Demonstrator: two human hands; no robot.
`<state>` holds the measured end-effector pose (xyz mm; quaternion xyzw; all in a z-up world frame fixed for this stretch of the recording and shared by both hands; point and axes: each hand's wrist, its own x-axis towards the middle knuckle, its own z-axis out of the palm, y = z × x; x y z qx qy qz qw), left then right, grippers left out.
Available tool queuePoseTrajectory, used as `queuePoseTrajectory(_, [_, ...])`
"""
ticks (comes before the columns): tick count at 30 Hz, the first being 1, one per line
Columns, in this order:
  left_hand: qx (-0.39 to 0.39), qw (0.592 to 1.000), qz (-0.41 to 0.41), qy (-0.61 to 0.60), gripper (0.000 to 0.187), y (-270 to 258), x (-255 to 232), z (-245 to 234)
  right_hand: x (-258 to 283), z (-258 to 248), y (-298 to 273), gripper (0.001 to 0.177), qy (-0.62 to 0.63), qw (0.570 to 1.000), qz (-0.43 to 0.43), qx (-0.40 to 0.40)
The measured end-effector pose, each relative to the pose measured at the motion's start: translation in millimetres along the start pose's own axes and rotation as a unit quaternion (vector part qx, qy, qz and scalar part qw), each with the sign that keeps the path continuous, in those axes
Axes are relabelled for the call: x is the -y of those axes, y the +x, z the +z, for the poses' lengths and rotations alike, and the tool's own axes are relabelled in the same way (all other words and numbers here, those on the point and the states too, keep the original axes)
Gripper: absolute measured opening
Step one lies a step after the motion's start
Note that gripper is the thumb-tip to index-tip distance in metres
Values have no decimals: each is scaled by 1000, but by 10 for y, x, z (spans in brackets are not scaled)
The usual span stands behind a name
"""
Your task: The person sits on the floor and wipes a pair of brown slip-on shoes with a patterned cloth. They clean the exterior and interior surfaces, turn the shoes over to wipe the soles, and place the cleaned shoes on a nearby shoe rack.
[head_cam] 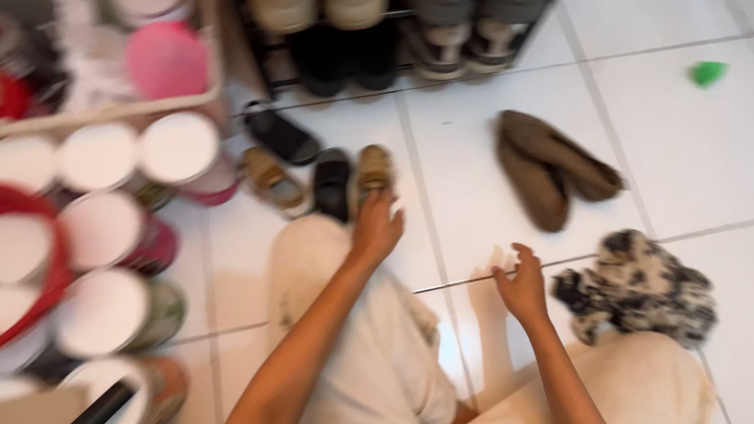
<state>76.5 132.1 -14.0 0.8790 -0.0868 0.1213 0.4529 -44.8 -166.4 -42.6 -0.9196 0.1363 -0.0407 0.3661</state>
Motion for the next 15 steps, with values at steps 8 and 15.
queuePoseTrajectory(8, [108,994,-27,-6,22,-485,-221,579,-330,-607,625,77,-118,969,-152,-155])
queuePoseTrajectory(15, [157,965,-166,-129,34,-522,-256,930,-261,-425,937,35,232,967,100,6])
